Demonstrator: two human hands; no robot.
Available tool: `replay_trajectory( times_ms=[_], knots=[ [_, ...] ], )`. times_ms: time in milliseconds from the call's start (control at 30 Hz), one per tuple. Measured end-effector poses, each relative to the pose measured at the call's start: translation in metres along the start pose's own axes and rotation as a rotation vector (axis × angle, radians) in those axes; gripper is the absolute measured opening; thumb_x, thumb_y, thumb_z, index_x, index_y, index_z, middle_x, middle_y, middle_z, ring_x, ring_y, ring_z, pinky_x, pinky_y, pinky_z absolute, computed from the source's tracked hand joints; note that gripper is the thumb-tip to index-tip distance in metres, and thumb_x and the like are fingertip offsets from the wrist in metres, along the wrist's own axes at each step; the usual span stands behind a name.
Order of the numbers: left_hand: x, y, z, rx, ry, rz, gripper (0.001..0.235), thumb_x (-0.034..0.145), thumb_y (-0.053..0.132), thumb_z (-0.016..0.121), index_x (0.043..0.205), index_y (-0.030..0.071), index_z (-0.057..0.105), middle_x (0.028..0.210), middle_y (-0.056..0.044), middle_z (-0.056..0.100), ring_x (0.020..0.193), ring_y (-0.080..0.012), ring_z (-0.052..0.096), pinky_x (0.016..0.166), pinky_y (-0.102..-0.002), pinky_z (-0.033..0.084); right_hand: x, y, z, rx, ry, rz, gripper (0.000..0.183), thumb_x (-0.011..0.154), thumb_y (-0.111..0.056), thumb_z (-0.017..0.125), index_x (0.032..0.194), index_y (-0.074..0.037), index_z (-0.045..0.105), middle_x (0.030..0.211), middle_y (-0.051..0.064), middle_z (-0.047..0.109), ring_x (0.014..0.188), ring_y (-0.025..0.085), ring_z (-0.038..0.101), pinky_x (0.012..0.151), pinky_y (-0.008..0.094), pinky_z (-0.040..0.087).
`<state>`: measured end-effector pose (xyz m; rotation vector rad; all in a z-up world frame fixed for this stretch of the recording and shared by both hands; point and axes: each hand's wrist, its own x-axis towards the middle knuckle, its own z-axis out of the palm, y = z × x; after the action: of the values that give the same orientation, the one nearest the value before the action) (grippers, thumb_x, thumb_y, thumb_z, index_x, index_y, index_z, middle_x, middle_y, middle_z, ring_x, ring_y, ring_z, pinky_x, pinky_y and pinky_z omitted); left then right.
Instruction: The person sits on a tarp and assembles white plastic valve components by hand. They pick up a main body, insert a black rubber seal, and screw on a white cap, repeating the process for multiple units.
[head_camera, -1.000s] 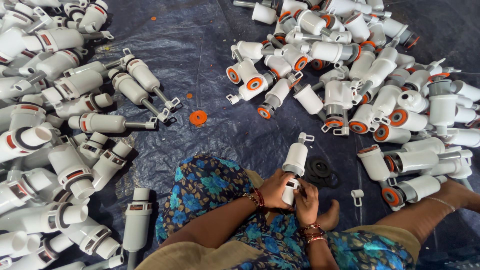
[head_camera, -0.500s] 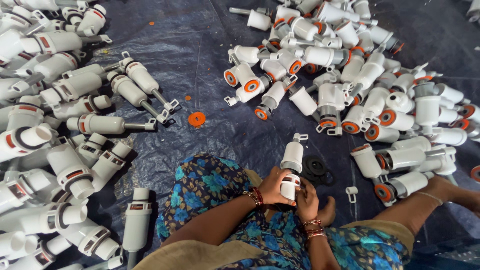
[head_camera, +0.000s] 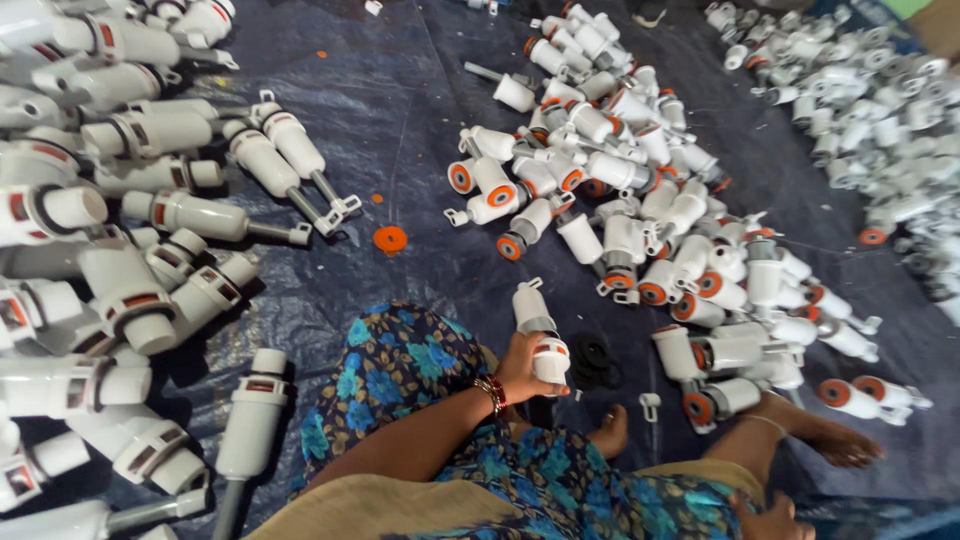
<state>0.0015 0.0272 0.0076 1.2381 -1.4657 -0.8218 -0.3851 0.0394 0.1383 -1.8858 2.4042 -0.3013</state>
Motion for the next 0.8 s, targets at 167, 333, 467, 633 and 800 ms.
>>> replay_trajectory(
  times_ms=[167, 333, 467, 633, 800],
  knots=[
    [-0.002, 0.007, 0.014, -0.003, 0.031, -0.003, 0.12, 0.06, 0.056, 0.094, 0.148, -0.003, 0.037, 0.139, -0.022, 0.039, 0.129, -0.0372, 0.051, 0.11, -0.045, 0.046, -0.008, 0.03, -0.037, -0.064, -0.008, 0.075, 0.045, 0.086, -0.03, 0.07, 0.122, -0.004, 0.07, 0.119, 0.021, 0.07, 0.103, 0.034, 0.069, 0.09, 0.042, 0.054],
    [-0.006, 0.024, 0.022, 0.063, 0.036, 0.019, 0.122, 0.058, 0.062, 0.094, 0.147, -0.001, 0.039, 0.136, -0.021, 0.041, 0.126, -0.0377, 0.049, 0.107, -0.047, 0.046, -0.026, 0.043, -0.057, -0.077, -0.016, 0.12, 0.045, 0.088, -0.034, 0.067, 0.122, -0.005, 0.07, 0.119, 0.021, 0.07, 0.104, 0.034, 0.069, 0.091, 0.043, 0.054],
    [-0.011, 0.044, 0.023, 0.037, 0.034, 0.03, 0.123, 0.057, 0.066, 0.092, 0.146, -0.001, 0.04, 0.135, -0.022, 0.041, 0.125, -0.0381, 0.05, 0.106, -0.047, 0.048, -0.039, 0.052, -0.078, -0.091, 0.002, 0.154, 0.046, 0.088, -0.036, 0.064, 0.122, -0.006, 0.071, 0.119, 0.021, 0.071, 0.105, 0.035, 0.069, 0.092, 0.043, 0.054],
    [-0.021, 0.072, 0.016, -0.027, 0.062, 0.076, 0.124, 0.057, 0.065, 0.095, 0.147, 0.001, 0.041, 0.138, -0.022, 0.04, 0.127, -0.0395, 0.05, 0.108, -0.048, 0.046, -0.039, 0.056, -0.112, -0.121, 0.034, 0.169, 0.047, 0.09, -0.039, 0.061, 0.122, -0.007, 0.071, 0.12, 0.021, 0.071, 0.107, 0.035, 0.069, 0.093, 0.044, 0.054],
    [-0.032, 0.091, 0.014, -0.015, 0.127, 0.063, 0.118, 0.051, 0.061, 0.094, 0.145, 0.007, 0.046, 0.136, -0.02, 0.045, 0.124, -0.0377, 0.054, 0.106, -0.046, 0.049, -0.06, 0.054, -0.098, -0.119, -0.022, 0.181, 0.049, 0.091, -0.043, 0.058, 0.122, -0.008, 0.072, 0.12, 0.021, 0.071, 0.108, 0.036, 0.069, 0.094, 0.045, 0.054]
  ],
)
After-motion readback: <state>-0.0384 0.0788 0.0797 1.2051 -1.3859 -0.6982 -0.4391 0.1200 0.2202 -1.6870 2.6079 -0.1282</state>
